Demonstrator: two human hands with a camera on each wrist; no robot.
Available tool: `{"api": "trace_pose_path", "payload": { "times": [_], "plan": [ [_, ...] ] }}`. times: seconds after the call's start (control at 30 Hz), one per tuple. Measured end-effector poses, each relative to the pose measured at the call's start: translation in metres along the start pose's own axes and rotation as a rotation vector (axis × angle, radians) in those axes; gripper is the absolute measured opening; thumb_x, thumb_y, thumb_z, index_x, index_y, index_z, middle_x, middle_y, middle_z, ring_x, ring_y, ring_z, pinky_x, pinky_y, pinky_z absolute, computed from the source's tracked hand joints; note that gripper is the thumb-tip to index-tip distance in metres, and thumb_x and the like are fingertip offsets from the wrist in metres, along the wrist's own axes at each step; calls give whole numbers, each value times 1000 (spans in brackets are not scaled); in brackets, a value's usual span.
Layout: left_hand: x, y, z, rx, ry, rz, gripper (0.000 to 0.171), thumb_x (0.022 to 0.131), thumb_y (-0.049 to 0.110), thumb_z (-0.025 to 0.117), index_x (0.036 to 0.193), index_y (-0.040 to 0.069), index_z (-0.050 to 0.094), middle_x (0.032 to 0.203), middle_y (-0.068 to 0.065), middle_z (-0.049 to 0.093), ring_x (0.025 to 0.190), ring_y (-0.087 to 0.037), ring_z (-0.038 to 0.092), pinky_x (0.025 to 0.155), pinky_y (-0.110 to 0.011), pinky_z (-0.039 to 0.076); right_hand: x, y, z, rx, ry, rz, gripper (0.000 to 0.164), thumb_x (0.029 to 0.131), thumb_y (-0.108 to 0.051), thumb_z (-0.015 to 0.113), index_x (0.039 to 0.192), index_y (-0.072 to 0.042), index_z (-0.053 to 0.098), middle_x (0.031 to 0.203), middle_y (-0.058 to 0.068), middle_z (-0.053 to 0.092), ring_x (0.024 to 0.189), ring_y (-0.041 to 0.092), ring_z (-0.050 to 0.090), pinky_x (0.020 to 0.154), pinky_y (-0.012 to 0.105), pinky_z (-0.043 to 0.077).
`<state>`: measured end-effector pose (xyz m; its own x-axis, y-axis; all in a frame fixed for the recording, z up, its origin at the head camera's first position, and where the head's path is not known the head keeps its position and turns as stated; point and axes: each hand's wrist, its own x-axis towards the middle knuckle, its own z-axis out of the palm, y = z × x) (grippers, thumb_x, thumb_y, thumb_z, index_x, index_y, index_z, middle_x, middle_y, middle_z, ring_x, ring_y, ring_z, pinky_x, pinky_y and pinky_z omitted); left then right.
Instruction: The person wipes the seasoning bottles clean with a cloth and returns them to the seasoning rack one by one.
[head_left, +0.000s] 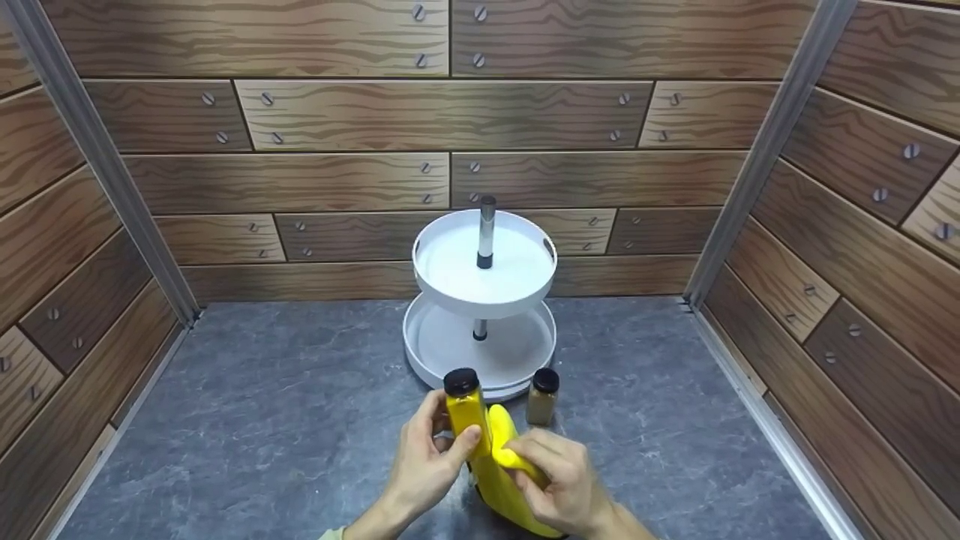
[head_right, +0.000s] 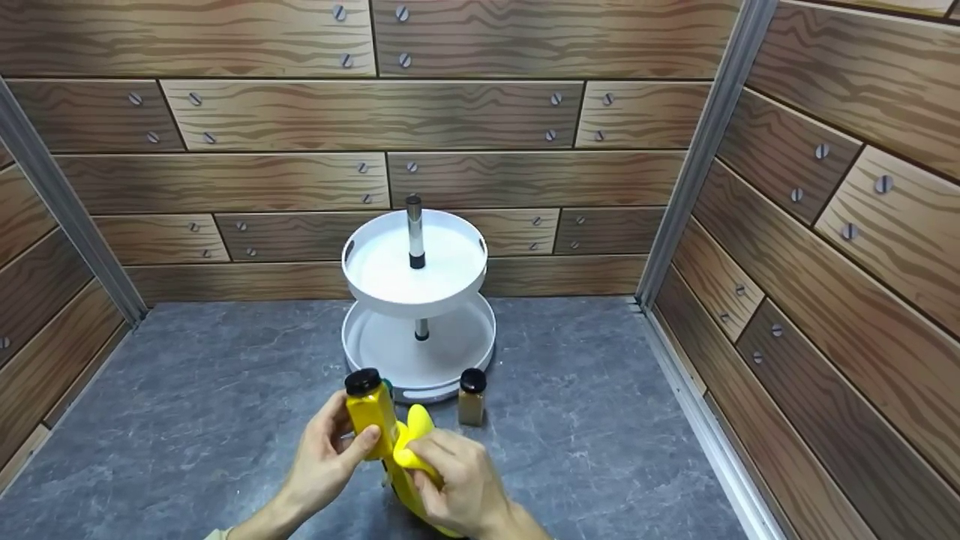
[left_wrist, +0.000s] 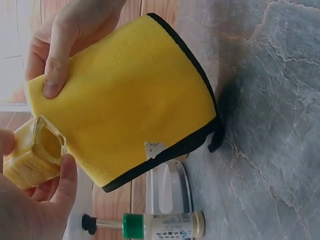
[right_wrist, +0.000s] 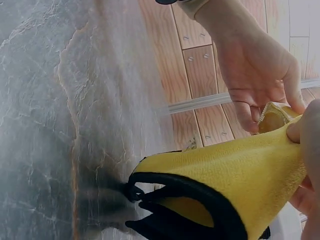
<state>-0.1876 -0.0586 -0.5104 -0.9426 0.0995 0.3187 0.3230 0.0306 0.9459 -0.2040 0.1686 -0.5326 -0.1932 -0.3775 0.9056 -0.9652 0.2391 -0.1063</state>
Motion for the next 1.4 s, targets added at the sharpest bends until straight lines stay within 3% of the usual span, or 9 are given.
{"api": "trace_pose_path", "payload": {
  "times": [0.33, 0.8, 1.2, 1.4],
  "plan": [
    [0, -8, -5, 88, 46, -32, 45, 97, 22, 89, 134, 9, 66, 118, -13, 78, 99, -13, 79, 78, -29, 70, -1, 3, -6, -93, 26, 38, 23, 88, -2, 82, 111, -2, 81, 94, 6, 78, 77, 14, 72, 72, 20, 62],
    [0, -25, -20, 309, 131, -54, 46, 85, 28, 96, 120, 17, 68, 107, -6, 81, 91, -11, 74, 71, -23, 66, 1, 6, -17, -155, 30, 108, 36, 75, 2, 86, 109, -8, 82, 92, 2, 77, 73, 11, 68, 67, 15, 57],
    [1, -50, -36, 562, 224, -57, 52, 72, 34, 102, 97, 19, 59, 90, -2, 79, 79, -10, 73, 67, -22, 60, 0, 8, -18, -179, 41, 107, 36, 73, 2, 85, 107, -8, 82, 90, 1, 77, 71, 9, 66, 67, 14, 57],
    [-1, -61, -44, 657, 223, -86, 53, 69, 34, 102, 92, 20, 57, 89, 0, 77, 79, -13, 72, 68, -25, 56, -1, 6, -19, -164, 26, 133, 37, 74, 3, 86, 109, -9, 82, 92, 0, 77, 72, 8, 67, 67, 14, 57]
  ]
}}
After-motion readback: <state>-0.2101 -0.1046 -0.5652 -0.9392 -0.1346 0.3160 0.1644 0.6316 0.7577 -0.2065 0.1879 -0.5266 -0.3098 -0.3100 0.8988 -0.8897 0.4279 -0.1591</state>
